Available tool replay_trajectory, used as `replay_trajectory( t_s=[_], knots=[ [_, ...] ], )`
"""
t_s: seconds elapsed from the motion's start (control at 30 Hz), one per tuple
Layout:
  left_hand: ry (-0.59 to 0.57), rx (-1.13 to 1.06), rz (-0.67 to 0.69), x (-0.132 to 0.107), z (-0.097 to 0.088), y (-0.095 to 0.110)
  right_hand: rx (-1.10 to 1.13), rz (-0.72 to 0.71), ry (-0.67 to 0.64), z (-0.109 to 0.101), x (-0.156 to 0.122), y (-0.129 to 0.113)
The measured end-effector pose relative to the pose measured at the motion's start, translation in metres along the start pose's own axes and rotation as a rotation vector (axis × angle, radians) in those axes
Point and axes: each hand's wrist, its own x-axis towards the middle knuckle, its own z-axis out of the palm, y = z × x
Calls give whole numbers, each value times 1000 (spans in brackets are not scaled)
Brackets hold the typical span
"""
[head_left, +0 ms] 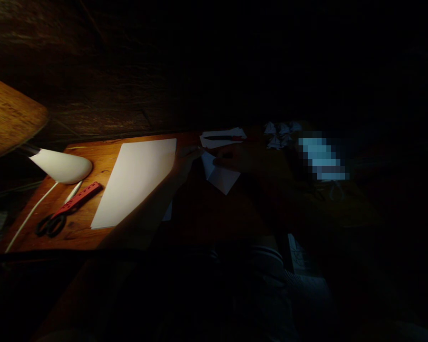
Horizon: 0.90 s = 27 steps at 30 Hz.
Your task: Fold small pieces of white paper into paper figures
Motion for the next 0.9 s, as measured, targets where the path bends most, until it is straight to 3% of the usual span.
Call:
replay_trajectory(
  t_s=[0.6, 0.9],
  knots=[
    [55, 11, 17, 0, 1, 0, -9, 17, -20, -2, -1, -3],
    [43, -87, 9, -1, 3, 0, 39, 21, -26, 0, -1, -2]
  ],
)
